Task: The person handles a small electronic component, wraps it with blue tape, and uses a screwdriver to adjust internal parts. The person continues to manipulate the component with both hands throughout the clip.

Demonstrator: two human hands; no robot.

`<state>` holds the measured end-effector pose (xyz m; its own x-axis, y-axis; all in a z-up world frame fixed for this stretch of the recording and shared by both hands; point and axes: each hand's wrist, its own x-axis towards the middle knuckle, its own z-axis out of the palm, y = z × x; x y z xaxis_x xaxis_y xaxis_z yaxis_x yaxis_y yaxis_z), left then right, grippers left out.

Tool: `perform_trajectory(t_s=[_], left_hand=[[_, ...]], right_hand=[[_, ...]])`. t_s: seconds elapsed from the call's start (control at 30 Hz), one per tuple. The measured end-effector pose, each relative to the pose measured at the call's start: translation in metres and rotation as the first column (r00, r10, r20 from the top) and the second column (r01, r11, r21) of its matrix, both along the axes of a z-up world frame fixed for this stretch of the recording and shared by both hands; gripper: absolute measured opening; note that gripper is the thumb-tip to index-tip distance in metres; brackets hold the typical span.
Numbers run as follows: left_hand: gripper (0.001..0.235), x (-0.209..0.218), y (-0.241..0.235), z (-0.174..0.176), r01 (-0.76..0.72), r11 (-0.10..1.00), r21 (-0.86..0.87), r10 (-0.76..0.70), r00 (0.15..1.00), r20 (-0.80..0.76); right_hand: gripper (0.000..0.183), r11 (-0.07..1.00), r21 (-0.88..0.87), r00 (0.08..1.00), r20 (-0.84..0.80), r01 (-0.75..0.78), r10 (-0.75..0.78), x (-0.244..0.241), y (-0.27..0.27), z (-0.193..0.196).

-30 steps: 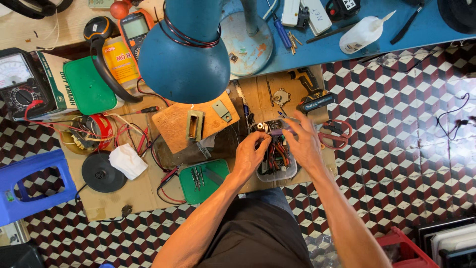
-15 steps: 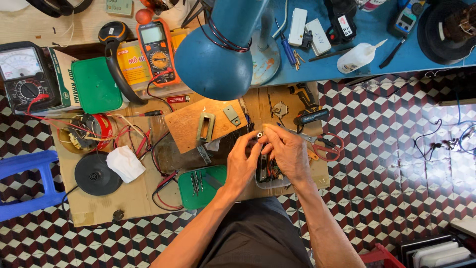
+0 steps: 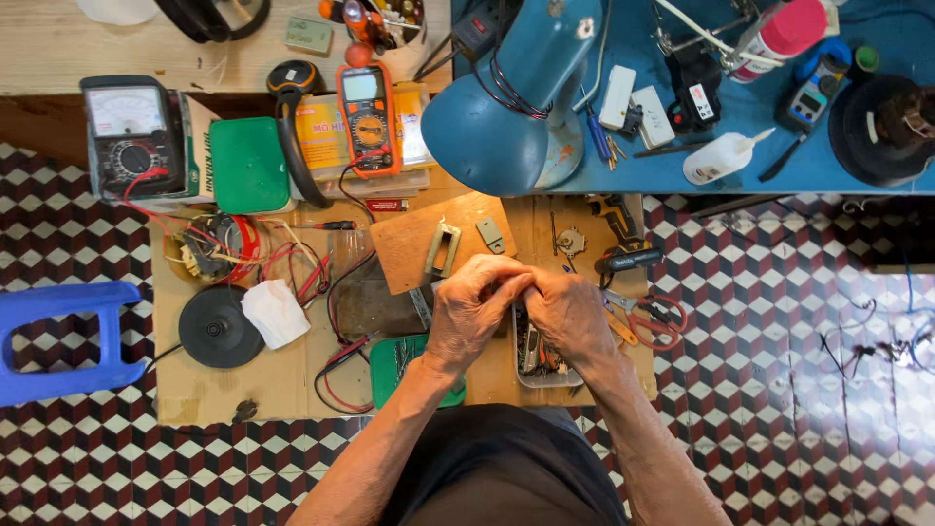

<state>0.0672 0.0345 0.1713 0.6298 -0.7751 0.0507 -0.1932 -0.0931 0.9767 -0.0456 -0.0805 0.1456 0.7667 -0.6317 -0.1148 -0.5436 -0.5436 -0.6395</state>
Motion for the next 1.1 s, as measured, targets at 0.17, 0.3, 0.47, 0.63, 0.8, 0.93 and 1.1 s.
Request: perform_trajectory(t_s=[0.17,0.3,0.47,0.63,0.8,0.93,1.1], left_hand=[[0.012,-0.001,-0.001,-0.004,-0.144,0.987,0.065,0.15,0.982,-0.11],[0.014,-0.004,-0.001,-0.01,-0.205,0.975,0.083,0.218,0.953,-0.208],[0.021,0.005,0.004,-0.005,-0.299,0.951,0.082,0.31,0.903,-0.297],[0.029,0.032,0.023,0.004,-0.59,0.787,0.183,0.611,0.785,-0.097],[0.052,0.026,0.011,-0.024,-0.492,0.856,0.159,0.343,0.771,0.537],[0.062,0.039,0.0,-0.055,-0.483,0.852,0.2,0.273,0.737,0.619],[0.042,0.052,0.005,-0.069,-0.422,0.841,0.337,0.186,0.812,0.553]], right_hand=[[0.028,0.972,0.236,0.985,0.167,-0.005,-0.035,-0.003,0.003,0.021],[0.015,0.948,0.316,0.957,0.283,-0.026,-0.069,-0.002,0.001,0.024],[0.016,0.958,0.277,0.945,0.328,-0.077,-0.019,-0.008,-0.003,0.01],[0.017,0.878,0.478,0.952,0.266,0.004,-0.149,-0.008,-0.003,0.002],[0.019,0.852,0.51,0.932,0.238,0.118,-0.272,0.002,0.006,0.008],[0.02,0.929,0.354,0.914,0.33,0.113,-0.236,0.005,0.01,0.011],[0.02,0.914,0.378,0.925,0.273,0.148,-0.263,0.006,0.013,0.012]])
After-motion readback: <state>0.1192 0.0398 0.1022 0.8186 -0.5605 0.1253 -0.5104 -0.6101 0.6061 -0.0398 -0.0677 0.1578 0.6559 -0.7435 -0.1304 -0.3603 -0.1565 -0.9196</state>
